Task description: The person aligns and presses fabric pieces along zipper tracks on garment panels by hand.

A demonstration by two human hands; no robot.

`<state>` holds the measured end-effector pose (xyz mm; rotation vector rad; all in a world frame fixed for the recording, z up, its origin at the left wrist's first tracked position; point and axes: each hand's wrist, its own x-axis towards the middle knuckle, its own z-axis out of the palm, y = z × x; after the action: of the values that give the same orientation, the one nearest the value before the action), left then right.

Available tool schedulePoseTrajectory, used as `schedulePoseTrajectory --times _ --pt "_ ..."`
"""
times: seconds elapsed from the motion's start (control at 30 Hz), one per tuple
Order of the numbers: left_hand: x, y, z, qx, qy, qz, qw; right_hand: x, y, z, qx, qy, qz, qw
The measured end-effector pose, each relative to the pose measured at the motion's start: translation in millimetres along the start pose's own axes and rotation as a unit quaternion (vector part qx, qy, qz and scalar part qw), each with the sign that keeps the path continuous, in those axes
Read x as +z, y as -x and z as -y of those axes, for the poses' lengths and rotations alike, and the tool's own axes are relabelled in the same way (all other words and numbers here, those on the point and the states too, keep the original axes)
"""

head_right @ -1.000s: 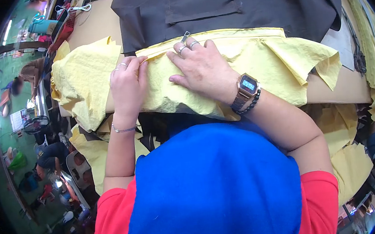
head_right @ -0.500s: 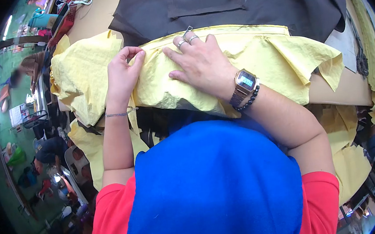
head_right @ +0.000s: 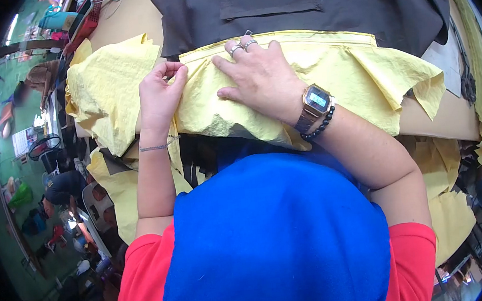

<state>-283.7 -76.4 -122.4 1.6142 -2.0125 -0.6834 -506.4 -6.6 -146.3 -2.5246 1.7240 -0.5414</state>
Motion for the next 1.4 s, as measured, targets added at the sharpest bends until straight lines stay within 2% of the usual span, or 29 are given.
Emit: schedulePoseTrajectory --times 0.17,0.47,0.87,0.97,1.0,1.07,1.2,1.23,1.33,1.4 --pt "-2 0 0 -0.002 -0.031 -0.003 1.000 -1 0 0 0.001 -0.005 0.002 1.000" --pt "-9 -2 -9 -0.071 -0.056 0.029 0.995 -1 0 0 0.001 -0.006 0.002 1.000" --pt "-9 -15 0 -0.088 -0.066 0.048 0.993 -1 -2 0 0.004 -0.021 0.010 1.000" --pt "-8 -12 -6 0.084 -0.158 0.008 0.984 -5 -7 10 0.009 -0.007 0.035 0.999" --pt "-3 -11 -6 0.152 -0.207 0.000 0.966 0 -7 10 -0.006 -0.024 0.005 1.000" --pt "6 -4 -3 0.288 -0.293 -0.017 0.912 -2 -7 12 -0.012 -0.046 0.035 0.998" --pt "5 15 -11 0.304 -0.360 -0.029 0.882 -6 9 3 -0.015 -0.059 0.016 0.998" --pt "6 21 -9 0.268 -0.378 0.006 0.886 -14 13 0 0.014 -0.064 0.056 0.996" --pt "10 40 -20 0.261 -0.403 -0.011 0.877 -28 36 -20 0.047 -0.051 0.062 0.996" --pt "12 46 -16 0.229 -0.419 0.016 0.878 -40 53 -36 0.078 -0.037 0.042 0.995"
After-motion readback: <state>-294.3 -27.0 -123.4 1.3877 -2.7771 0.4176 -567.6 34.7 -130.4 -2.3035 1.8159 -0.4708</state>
